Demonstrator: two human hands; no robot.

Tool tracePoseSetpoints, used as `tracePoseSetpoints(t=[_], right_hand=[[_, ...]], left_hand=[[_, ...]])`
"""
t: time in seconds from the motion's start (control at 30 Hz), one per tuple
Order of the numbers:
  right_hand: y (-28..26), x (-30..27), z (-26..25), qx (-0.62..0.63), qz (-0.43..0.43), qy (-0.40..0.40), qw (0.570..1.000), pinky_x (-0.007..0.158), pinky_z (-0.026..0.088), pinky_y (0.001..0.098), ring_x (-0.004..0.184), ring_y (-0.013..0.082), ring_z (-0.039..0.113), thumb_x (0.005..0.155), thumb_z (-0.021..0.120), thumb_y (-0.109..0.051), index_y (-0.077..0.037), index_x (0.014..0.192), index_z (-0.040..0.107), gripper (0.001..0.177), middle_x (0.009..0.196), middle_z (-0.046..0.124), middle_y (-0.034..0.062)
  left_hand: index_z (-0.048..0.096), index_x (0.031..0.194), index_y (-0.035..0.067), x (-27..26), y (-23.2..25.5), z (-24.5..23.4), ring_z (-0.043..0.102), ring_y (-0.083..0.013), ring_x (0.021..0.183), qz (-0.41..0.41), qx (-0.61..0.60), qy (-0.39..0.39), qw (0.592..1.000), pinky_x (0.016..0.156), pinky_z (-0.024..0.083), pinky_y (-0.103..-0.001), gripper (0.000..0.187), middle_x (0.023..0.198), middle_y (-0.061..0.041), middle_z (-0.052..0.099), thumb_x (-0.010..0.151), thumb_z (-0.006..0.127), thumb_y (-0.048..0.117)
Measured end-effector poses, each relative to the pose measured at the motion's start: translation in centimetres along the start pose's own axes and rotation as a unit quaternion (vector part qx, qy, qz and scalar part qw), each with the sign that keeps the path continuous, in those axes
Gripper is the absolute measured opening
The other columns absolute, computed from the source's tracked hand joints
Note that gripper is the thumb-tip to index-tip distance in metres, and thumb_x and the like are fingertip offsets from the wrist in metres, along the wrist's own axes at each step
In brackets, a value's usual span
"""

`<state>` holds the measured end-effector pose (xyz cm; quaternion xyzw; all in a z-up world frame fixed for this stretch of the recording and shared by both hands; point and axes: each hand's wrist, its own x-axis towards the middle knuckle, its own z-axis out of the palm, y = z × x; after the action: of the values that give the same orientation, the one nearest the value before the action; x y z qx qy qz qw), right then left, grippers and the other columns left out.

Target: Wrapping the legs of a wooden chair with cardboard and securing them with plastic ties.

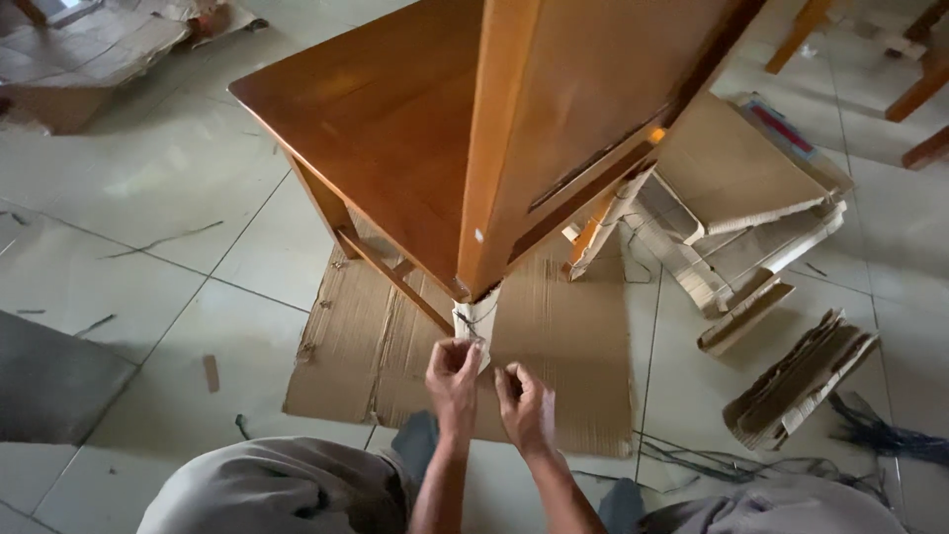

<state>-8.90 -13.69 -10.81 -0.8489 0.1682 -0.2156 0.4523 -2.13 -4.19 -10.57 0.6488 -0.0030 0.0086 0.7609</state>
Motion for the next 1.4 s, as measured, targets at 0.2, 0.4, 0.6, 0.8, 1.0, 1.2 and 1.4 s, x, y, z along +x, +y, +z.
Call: tracePoseSetpoints(t=[0.2, 0.4, 0.6, 0.8, 1.0, 1.2, 1.4], right_hand=[[0.2, -1.1, -2.5, 0.016, 0.108, 0.055, 0.993, 0.05, 0.046, 0.0318, 0.051, 0.0148, 0.052, 0.091, 0.072, -0.027, -0.008, 0.081, 0.07, 0.022, 0.061, 0.063, 0.0003], [6.9, -2.6, -5.4, -0.017, 0.135, 0.085, 0.987, 0.052, 0.054, 0.0284, 0.061, 0.0153, 0.069, 0.094, 0.068, -0.032, -0.006, 0.094, 0.072, 0.026, 0.08, 0.076, 0.0045], [12.6, -5.0, -8.8, 0.02, 0.237, 0.195, 0.951, 0.067, 0.054, 0.0333, 0.071, 0.0213, 0.071, 0.089, 0.068, -0.029, -0.004, 0.097, 0.072, 0.027, 0.084, 0.078, 0.0073], [29.7, -11.2, -7.9, 0.171, 0.268, 0.234, 0.919, 0.081, 0.052, 0.0305, 0.09, 0.0169, 0.064, 0.095, 0.069, -0.023, -0.002, 0.117, 0.067, 0.031, 0.104, 0.07, 0.008], [33.2, -15.0, -8.8, 0.097, 0.374, 0.303, 0.871, 0.082, 0.055, 0.0332, 0.089, 0.0212, 0.067, 0.094, 0.068, -0.018, -0.001, 0.116, 0.069, 0.028, 0.103, 0.071, 0.0106], [28.2, -16.0, -11.7, -0.061, 0.58, 0.155, 0.797, 0.098, 0.055, 0.0436, 0.118, 0.0282, 0.067, 0.098, 0.059, -0.04, -0.022, 0.137, 0.063, 0.043, 0.135, 0.066, 0.0069], [25.7, -15.0, -13.3, -0.096, 0.544, 0.177, 0.815, 0.091, 0.054, 0.05, 0.11, 0.0373, 0.065, 0.097, 0.056, -0.031, -0.016, 0.136, 0.059, 0.042, 0.137, 0.057, 0.013]], left_hand=[[0.072, 0.09, -0.004, -3.5, -5.2, 3.0, 0.059, -0.0156, 0.069, -0.147, 0.013, 0.04, 0.988, 0.066, 0.051, -0.029, 0.019, 0.077, -0.008, 0.071, 0.084, 0.077, 0.014], [0.07, 0.092, 0.002, -7.7, -8.7, 7.0, 0.067, -0.0221, 0.075, -0.195, 0.201, -0.081, 0.957, 0.07, 0.056, -0.035, 0.033, 0.085, -0.011, 0.076, 0.088, 0.07, 0.035], [0.073, 0.089, 0.0, -11.5, -10.9, 10.2, 0.067, -0.0272, 0.069, -0.183, 0.271, -0.244, 0.913, 0.068, 0.054, -0.04, 0.05, 0.082, -0.013, 0.076, 0.087, 0.063, 0.049], [0.065, 0.097, 0.006, -15.6, -16.7, 11.0, 0.066, -0.0162, 0.07, -0.091, 0.219, -0.345, 0.908, 0.065, 0.056, -0.033, 0.03, 0.081, -0.005, 0.071, 0.095, 0.065, 0.036], [0.073, 0.108, 0.009, -16.6, -13.8, 13.0, 0.068, -0.0224, 0.087, -0.242, 0.352, -0.413, 0.804, 0.079, 0.052, -0.036, 0.048, 0.098, -0.006, 0.077, 0.091, 0.053, 0.05], [0.07, 0.12, 0.012, -18.0, -17.5, 12.6, 0.074, -0.0179, 0.103, -0.208, 0.427, -0.417, 0.775, 0.088, 0.057, -0.033, 0.038, 0.115, -0.003, 0.078, 0.098, 0.058, 0.041], [0.072, 0.103, 0.013, -17.8, -19.2, 11.6, 0.073, -0.0175, 0.087, -0.192, 0.415, -0.419, 0.784, 0.078, 0.055, -0.033, 0.027, 0.097, 0.001, 0.079, 0.092, 0.066, 0.037]])
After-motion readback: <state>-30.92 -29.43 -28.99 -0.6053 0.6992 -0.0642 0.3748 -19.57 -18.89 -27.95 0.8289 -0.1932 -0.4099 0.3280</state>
